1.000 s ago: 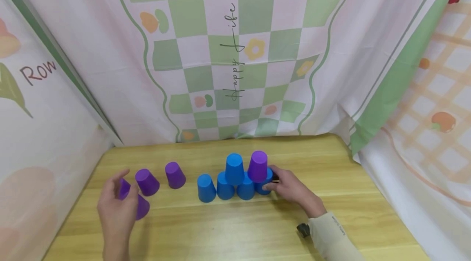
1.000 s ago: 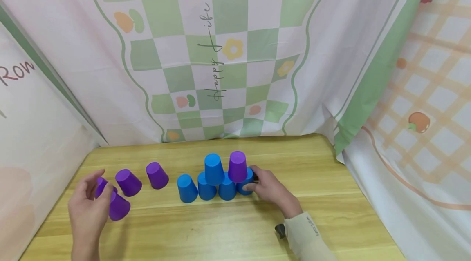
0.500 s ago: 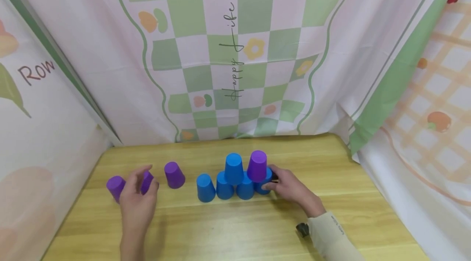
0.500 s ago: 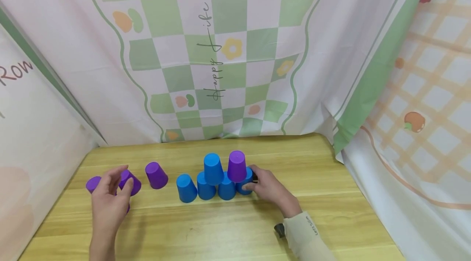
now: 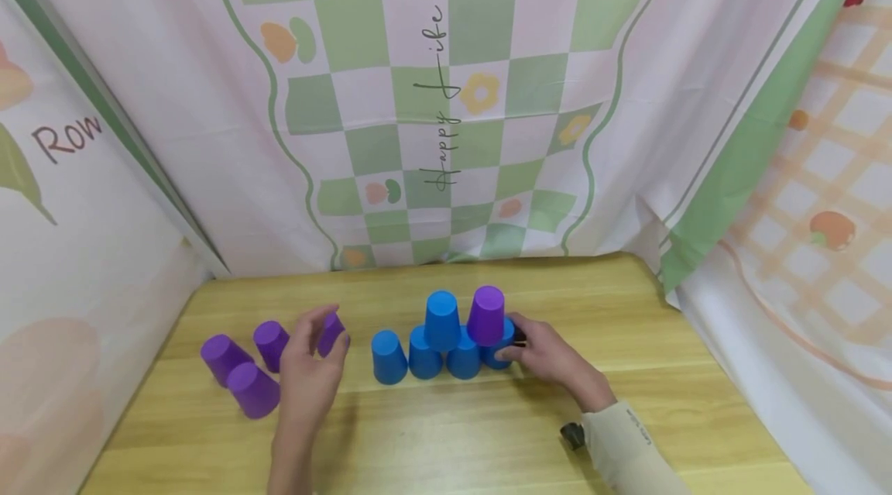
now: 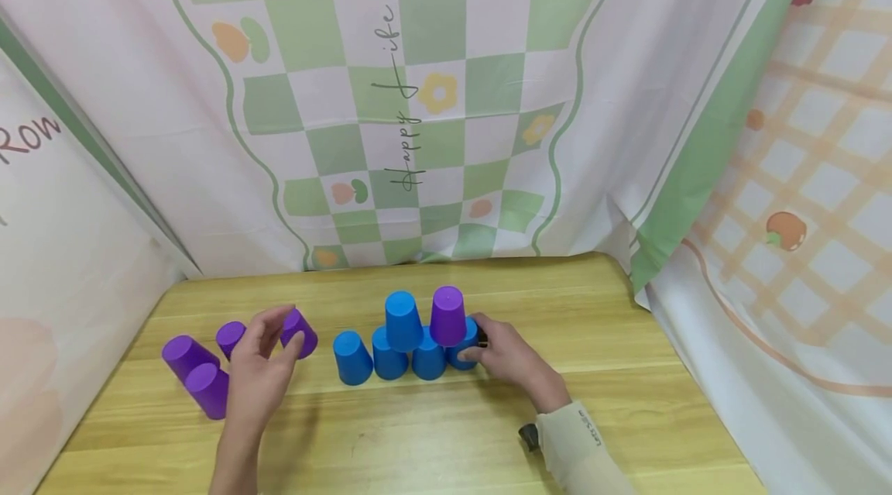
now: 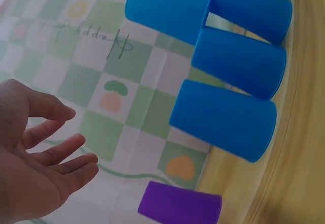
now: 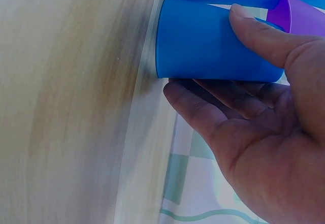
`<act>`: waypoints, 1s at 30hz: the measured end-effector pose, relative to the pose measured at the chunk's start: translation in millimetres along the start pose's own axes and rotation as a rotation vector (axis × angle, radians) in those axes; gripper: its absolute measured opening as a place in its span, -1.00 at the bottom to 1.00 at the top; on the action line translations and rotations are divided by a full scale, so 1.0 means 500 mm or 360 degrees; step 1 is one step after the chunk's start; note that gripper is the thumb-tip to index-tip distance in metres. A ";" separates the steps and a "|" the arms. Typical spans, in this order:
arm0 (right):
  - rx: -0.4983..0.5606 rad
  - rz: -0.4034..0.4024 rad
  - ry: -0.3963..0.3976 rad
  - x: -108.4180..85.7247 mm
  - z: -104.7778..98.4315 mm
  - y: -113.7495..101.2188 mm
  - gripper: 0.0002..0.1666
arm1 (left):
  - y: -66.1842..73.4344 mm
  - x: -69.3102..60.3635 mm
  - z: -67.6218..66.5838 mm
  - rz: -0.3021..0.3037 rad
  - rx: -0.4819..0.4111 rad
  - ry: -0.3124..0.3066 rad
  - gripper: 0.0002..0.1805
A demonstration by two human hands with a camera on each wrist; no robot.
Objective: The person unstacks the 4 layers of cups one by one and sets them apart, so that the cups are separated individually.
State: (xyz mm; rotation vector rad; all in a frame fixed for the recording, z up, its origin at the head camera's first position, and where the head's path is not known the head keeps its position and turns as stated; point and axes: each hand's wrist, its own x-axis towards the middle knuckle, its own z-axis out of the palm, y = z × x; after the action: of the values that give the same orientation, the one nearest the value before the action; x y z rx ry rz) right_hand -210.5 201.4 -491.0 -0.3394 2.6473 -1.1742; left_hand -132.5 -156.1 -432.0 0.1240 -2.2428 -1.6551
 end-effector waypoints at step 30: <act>0.0033 0.0000 0.0010 -0.003 0.001 0.001 -0.41 | 0.021 0.025 0.151 0.0237 0.0142 -0.0532 -0.11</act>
State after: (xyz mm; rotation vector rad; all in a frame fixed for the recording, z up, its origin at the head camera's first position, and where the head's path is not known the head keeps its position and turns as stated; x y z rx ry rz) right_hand -209.1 201.6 -491.6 -0.3331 2.6386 -1.2036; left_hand -167.5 -87.6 -438.8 -0.3133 -2.4971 -1.5924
